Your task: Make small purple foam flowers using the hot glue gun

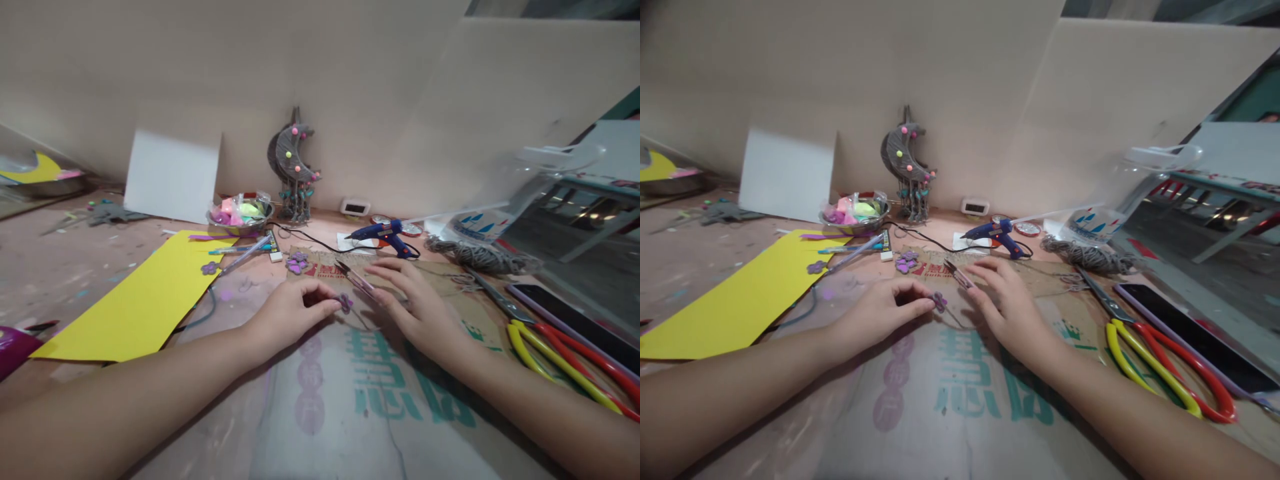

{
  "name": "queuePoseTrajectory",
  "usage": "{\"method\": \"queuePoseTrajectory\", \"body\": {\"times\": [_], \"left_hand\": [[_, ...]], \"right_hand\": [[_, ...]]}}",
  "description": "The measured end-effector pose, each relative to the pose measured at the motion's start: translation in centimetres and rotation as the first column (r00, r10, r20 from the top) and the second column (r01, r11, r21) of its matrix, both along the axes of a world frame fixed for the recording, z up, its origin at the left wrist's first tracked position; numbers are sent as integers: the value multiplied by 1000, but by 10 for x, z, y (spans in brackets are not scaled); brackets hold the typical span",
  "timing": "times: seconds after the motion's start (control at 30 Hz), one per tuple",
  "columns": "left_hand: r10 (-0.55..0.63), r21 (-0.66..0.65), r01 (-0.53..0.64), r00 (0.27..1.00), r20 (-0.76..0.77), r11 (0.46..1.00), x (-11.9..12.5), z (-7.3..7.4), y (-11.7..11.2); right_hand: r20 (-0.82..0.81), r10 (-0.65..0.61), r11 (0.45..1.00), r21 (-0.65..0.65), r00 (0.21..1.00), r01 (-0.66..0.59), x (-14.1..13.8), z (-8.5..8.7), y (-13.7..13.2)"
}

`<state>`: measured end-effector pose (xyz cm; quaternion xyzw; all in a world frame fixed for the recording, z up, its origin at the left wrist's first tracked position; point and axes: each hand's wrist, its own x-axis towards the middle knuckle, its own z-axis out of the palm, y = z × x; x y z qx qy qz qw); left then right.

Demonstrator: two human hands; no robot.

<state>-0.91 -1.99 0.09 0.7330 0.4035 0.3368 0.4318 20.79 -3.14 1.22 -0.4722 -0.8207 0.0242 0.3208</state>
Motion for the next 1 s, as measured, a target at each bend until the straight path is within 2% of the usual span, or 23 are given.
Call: {"method": "queuePoseTrajectory", "body": {"times": [0.07,0.2,0.27,0.47,0.6,0.8,1.0], "left_hand": [[6,-25,-5,999,33,1000,0,-2,1],[-17,-62,22,997,76,998,1,-2,1],[-18,-62,23,997,78,998,1,-2,0],[-50,-40,54,995,86,998,0,-1,0],[-101,-5,102,988,114,995,1,0,-1],[-32,22,32,999,2,999,1,3,-1],[-54,39,54,999,-9,998,0,0,0]], "right_hand": [[-20,36,999,-11,999,-36,-5,8,-5],[-52,6,983,-181,999,-15,-19,16,-15],[-81,-12,964,-264,997,-10,-24,13,-16],[-169,-48,922,-386,985,-22,-29,0,-14],[-171,-37,924,-381,985,-32,-30,-1,-15],[-147,-22,921,-389,989,-37,-30,-3,-13],[-157,-16,917,-396,987,-48,-31,1,-13]]}}
